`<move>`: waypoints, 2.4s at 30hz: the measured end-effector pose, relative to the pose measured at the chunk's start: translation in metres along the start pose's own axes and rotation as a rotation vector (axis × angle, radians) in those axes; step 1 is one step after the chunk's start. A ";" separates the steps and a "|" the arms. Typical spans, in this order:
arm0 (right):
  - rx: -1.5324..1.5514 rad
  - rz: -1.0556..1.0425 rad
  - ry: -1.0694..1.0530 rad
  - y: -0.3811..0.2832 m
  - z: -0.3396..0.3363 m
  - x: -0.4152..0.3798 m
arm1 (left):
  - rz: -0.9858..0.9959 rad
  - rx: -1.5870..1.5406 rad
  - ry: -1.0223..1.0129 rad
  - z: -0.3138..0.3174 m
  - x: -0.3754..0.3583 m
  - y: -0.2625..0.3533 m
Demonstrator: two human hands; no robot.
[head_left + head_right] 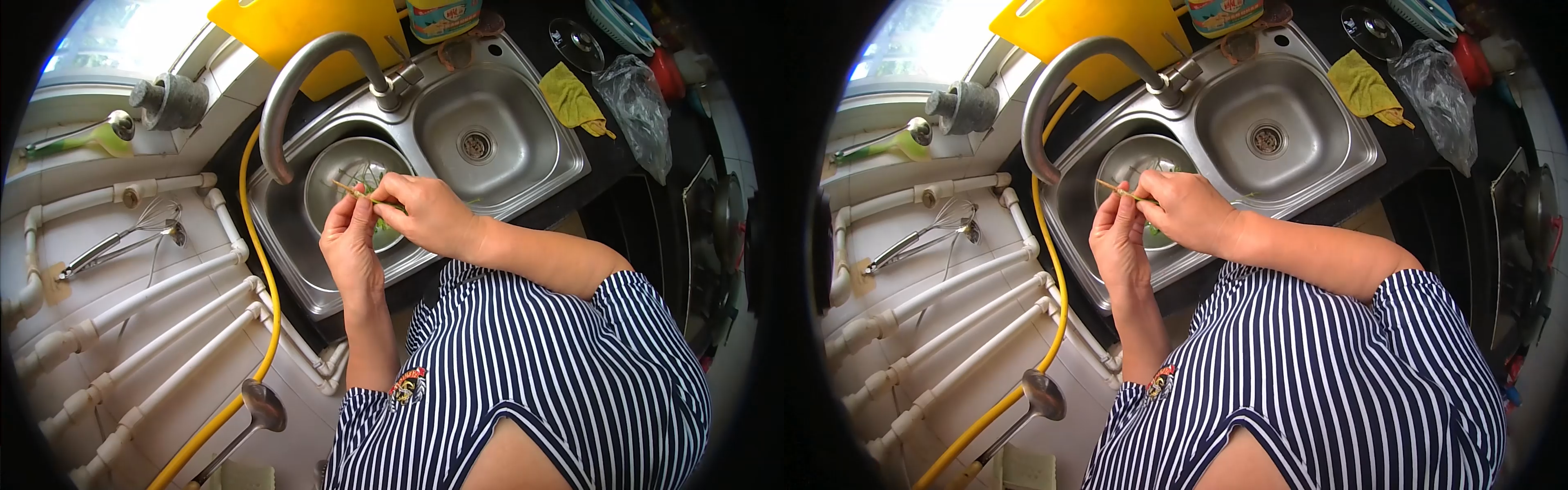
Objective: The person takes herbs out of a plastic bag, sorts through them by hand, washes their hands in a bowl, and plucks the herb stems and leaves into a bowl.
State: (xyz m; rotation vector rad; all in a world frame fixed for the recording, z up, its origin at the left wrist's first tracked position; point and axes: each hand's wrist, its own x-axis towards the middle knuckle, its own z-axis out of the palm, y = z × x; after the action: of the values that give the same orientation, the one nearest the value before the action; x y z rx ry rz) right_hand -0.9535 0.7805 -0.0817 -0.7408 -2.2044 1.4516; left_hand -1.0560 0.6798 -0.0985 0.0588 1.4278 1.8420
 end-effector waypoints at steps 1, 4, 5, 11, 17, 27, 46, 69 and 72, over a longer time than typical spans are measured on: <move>-0.013 -0.015 -0.011 -0.001 -0.001 0.000 | 0.004 0.002 -0.003 -0.001 0.000 0.002; -0.003 -0.043 -0.019 -0.001 -0.003 0.002 | -0.005 -0.004 0.014 -0.003 0.003 0.008; -0.018 -0.055 -0.018 -0.001 -0.005 0.004 | 0.003 0.048 0.007 -0.005 0.003 0.010; -0.023 -0.084 0.004 0.000 -0.003 0.006 | 0.212 0.410 -0.051 -0.010 0.007 0.009; -0.102 -0.079 0.004 0.003 -0.006 0.007 | 0.529 0.927 -0.024 0.002 0.002 0.014; 0.219 0.315 -0.113 -0.007 -0.019 0.012 | 0.404 0.761 0.024 -0.006 0.012 0.011; 0.281 0.150 -0.031 -0.002 -0.007 0.003 | -0.024 0.054 -0.115 -0.006 0.007 0.005; 0.931 0.442 -0.194 0.001 -0.016 0.013 | -0.007 0.083 -0.098 -0.006 0.010 0.030; 0.929 0.433 -0.174 0.002 -0.013 0.012 | -0.031 0.070 -0.130 -0.005 0.010 0.025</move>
State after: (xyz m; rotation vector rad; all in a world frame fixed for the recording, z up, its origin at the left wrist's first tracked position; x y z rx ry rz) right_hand -0.9549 0.7985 -0.0783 -0.7650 -1.2151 2.5267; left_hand -1.0792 0.6809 -0.0833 0.1869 1.3946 1.7312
